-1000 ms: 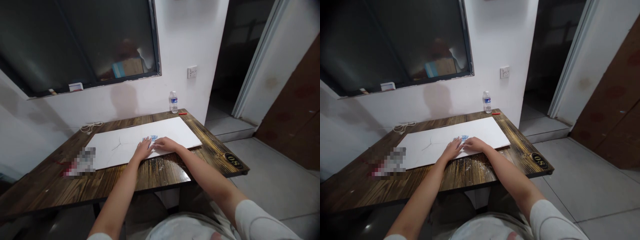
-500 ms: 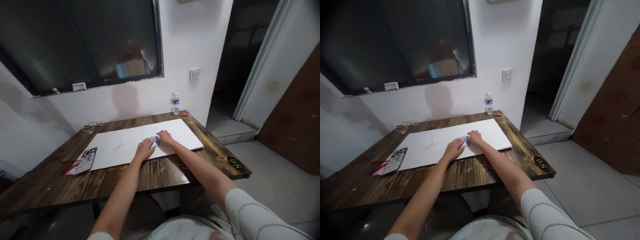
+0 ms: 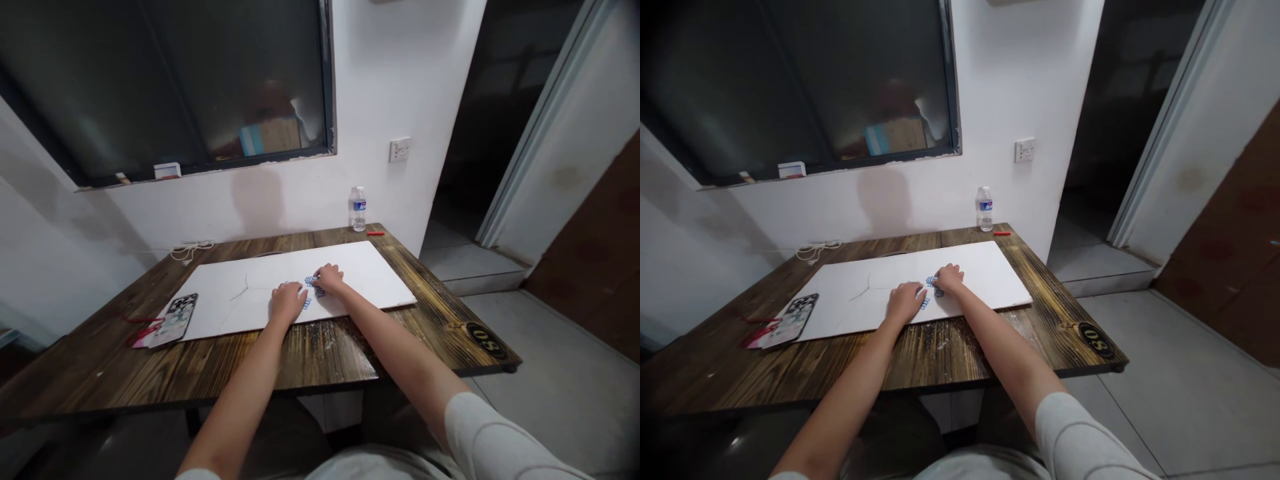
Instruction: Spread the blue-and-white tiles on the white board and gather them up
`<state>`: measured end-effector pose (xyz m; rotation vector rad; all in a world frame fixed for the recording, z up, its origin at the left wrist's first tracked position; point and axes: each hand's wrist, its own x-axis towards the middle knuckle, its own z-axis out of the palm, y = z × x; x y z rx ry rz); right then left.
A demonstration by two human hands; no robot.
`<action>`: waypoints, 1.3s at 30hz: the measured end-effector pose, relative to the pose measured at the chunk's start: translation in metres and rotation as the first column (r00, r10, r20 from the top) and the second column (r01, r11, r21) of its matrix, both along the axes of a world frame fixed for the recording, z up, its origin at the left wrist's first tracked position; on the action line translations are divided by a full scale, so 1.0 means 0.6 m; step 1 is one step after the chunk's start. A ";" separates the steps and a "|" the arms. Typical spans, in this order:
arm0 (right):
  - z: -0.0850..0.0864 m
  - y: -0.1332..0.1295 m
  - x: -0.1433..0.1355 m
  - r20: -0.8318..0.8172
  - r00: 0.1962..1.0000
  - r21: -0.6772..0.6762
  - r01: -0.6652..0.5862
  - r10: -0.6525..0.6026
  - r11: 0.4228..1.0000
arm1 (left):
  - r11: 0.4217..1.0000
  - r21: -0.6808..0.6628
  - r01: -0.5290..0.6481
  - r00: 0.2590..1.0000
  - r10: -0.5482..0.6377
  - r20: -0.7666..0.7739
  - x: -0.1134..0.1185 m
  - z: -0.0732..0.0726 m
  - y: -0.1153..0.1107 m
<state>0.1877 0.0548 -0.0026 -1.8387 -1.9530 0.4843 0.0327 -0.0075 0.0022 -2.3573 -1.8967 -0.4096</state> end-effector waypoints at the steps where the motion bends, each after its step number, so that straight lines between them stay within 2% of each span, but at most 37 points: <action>1: 0.000 0.000 0.001 -0.016 1.000 0.002 0.001 -0.001 1.000 | 1.000 0.002 0.002 1.000 -0.002 -0.002 0.000 -0.001 0.001; 8: -0.012 0.002 0.020 -0.206 0.978 0.090 0.027 -0.008 0.996 | 1.000 0.004 -0.006 1.000 0.006 0.007 -0.004 -0.009 0.008; 11: -0.016 0.001 0.026 -0.240 0.970 0.099 0.045 -0.020 0.994 | 1.000 -0.009 -0.006 1.000 0.006 0.026 -0.004 -0.009 0.007; 16: -0.019 -0.004 0.027 -0.149 0.987 0.203 0.093 -0.063 0.975 | 1.000 -0.013 -0.006 1.000 0.006 0.021 -0.004 -0.008 0.005; 22: -0.026 -0.008 0.026 -0.099 0.994 0.271 0.065 -0.040 0.960 | 1.000 -0.006 0.003 0.999 -0.003 0.034 -0.009 -0.012 0.008; 32: -0.027 -0.010 0.031 -0.017 0.997 0.187 0.075 -0.073 0.980 | 1.000 -0.006 0.010 1.000 -0.010 0.029 -0.007 -0.010 0.006; 39: -0.021 -0.009 0.021 -0.028 0.995 0.120 0.096 -0.093 0.988 | 1.000 -0.013 0.003 1.000 -0.002 0.025 -0.006 -0.007 0.004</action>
